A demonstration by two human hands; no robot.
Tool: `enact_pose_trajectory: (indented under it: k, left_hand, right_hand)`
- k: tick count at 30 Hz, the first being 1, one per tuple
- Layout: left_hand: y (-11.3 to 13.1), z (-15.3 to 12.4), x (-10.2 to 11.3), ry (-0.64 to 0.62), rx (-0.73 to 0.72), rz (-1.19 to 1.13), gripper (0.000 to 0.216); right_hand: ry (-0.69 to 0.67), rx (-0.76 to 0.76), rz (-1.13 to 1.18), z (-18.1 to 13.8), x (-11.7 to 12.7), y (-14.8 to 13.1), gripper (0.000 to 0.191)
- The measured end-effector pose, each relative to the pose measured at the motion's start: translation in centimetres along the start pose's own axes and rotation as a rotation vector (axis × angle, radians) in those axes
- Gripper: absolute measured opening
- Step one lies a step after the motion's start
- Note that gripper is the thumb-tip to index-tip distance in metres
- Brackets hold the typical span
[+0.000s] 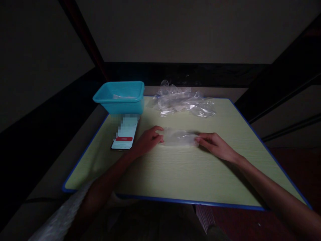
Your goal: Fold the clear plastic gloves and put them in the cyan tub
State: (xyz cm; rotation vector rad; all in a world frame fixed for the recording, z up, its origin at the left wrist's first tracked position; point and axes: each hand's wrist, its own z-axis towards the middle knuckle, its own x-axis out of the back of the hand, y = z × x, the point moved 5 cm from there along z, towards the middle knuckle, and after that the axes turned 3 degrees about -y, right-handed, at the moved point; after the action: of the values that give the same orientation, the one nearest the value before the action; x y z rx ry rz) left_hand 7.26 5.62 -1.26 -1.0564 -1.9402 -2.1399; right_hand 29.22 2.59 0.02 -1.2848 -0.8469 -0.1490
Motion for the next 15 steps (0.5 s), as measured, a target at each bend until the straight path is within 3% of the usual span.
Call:
enact_pose_trajectory:
  k: [6, 12, 15]
  left_hand:
    - [-0.3, 0.1, -0.2, 0.002, 0.03, -0.045, 0.032]
    - [-0.7, 0.3, -0.3, 0.075, 0.076, -0.076, 0.038]
    - [-0.8, 0.4, -0.4, 0.097, 0.073, -0.071, 0.038]
  right_hand:
    - [0.131, -0.164, 0.163, 1.2, -0.7, 1.6, 0.037]
    - [0.242, -0.178, 0.204, 1.4, -0.8, 2.5, 0.024]
    - [0.31, -0.186, 0.257, 1.2, -0.6, 2.7, 0.026]
